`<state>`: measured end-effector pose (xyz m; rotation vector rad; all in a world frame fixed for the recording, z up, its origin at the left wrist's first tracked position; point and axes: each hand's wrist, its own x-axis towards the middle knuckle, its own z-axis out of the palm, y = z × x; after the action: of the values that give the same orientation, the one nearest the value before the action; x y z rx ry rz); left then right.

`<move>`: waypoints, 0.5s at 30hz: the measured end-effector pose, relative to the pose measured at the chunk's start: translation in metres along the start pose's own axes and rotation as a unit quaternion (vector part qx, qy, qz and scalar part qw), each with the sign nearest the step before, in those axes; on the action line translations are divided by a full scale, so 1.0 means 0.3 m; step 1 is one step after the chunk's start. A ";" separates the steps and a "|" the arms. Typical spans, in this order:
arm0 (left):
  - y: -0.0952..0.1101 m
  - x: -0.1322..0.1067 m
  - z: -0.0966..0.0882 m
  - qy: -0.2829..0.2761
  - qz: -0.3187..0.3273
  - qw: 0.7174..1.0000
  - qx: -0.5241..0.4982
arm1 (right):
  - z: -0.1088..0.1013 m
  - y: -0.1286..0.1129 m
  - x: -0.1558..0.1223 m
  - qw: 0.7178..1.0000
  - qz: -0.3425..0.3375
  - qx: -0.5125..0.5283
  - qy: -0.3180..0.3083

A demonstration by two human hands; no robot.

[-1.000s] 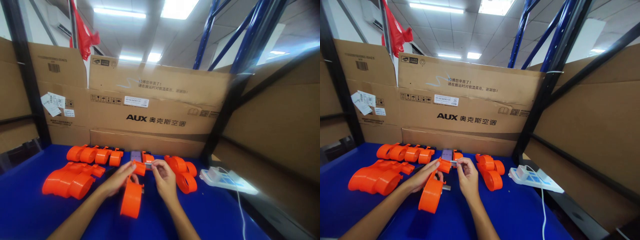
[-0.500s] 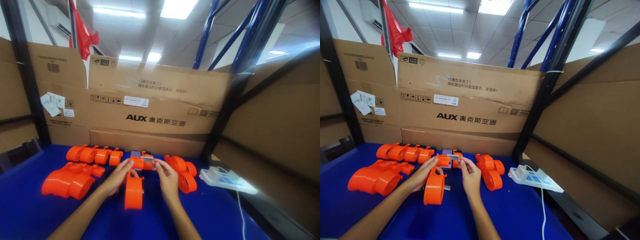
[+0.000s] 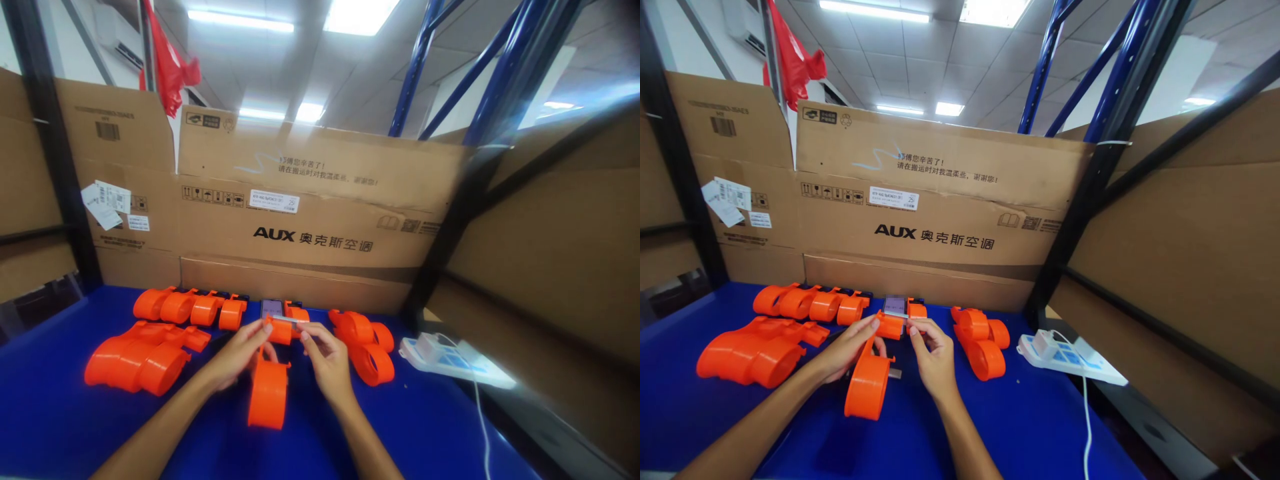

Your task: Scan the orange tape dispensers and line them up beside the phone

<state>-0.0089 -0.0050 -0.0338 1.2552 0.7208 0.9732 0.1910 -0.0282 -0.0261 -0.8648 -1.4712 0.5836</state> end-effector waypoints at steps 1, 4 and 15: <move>0.002 -0.002 0.001 -0.006 0.001 1.000 0.004 | 0.002 -0.001 -0.001 1.000 -0.002 -0.002 -0.007; 0.006 -0.008 0.003 -0.017 0.007 1.000 0.015 | 0.005 -0.002 -0.002 1.000 -0.017 -0.010 -0.022; 0.056 -0.004 0.004 0.038 0.021 0.998 -0.050 | 0.011 0.024 0.003 0.995 -0.051 -0.081 -0.033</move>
<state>-0.0116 -0.0062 -0.0172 1.1557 0.6991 1.0828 0.1889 -0.0228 -0.0317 -0.8969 -1.6298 0.4247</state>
